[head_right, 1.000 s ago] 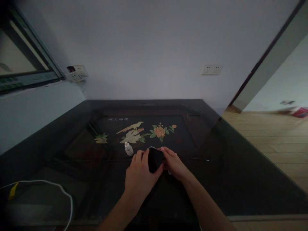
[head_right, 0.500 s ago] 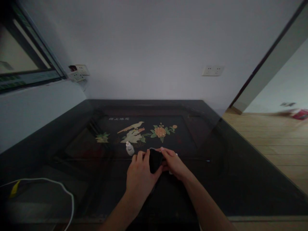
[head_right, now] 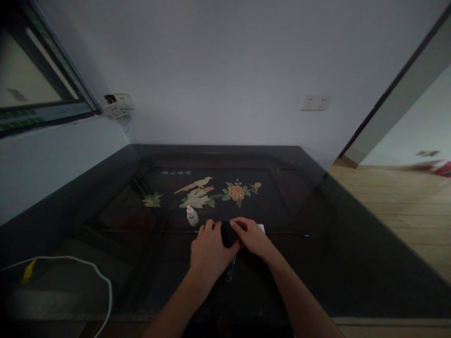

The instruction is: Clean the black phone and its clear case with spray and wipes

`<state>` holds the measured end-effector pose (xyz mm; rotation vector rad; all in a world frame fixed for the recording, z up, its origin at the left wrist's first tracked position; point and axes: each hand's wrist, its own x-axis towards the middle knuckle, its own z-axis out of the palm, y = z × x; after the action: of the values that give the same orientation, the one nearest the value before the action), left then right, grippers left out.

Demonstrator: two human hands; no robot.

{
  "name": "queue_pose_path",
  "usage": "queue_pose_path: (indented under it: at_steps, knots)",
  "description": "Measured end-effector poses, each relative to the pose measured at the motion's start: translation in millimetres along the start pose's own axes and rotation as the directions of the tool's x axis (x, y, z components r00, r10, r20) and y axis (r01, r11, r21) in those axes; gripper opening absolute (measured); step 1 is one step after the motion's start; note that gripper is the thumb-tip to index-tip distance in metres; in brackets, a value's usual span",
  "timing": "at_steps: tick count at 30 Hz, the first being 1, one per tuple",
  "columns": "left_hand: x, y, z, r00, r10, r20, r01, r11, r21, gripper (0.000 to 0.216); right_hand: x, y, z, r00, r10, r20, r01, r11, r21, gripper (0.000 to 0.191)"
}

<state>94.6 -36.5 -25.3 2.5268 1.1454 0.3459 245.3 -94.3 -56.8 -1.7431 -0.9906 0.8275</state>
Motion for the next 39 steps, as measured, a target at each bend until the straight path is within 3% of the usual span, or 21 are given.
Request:
queue_pose_path:
  at_steps: [6,10,12,15,18,23,32,34,37,39]
  knots:
    - [-1,-5,1,1.0,-0.004,-0.004,0.003,0.992,-0.127,0.058,-1,3,-8,0.986,0.127,0.106,-0.143,0.977,0.161,0.034]
    - [-3,-26,-7,0.996,0.001,0.088,0.033,0.924,-0.381,0.04,-4,1,-11,0.955,0.21,0.211,-0.254,0.944,0.21,0.042]
    - [-2,-40,-9,0.98,0.022,0.2,0.087,0.85,-0.519,0.038,-6,-1,-12,0.947,0.205,0.247,-0.26,0.942,0.214,0.044]
    - [0,-55,-6,0.917,0.065,0.394,0.244,0.69,-0.681,0.038,-7,-4,-12,0.946,0.187,0.265,-0.248,0.944,0.22,0.045]
    - [2,-60,0,0.861,0.105,0.497,0.376,0.526,-0.763,0.035,-6,-4,-10,0.945,0.2,0.259,-0.259,0.941,0.217,0.046]
    - [2,-58,3,0.798,0.134,0.588,0.503,0.388,-0.772,0.038,-5,-3,-6,0.948,0.225,0.223,-0.278,0.928,0.247,0.043]
    - [-1,-58,-2,0.81,0.073,0.582,0.534,0.319,-0.783,0.053,-7,-6,-7,0.921,0.281,0.268,-0.36,0.877,0.317,0.038]
    - [-8,-61,-7,0.765,0.116,0.633,0.578,0.31,-0.755,0.053,-7,-6,-7,0.925,0.279,0.258,-0.353,0.882,0.311,0.038]
    - [-22,-67,-14,0.657,0.291,0.696,0.637,0.279,-0.718,0.05,-6,-5,-6,0.935,0.274,0.225,-0.335,0.891,0.305,0.04]
    - [-30,-70,-17,0.63,0.368,0.684,0.634,0.265,-0.726,0.053,-5,-3,-5,0.939,0.268,0.214,-0.324,0.899,0.295,0.041]
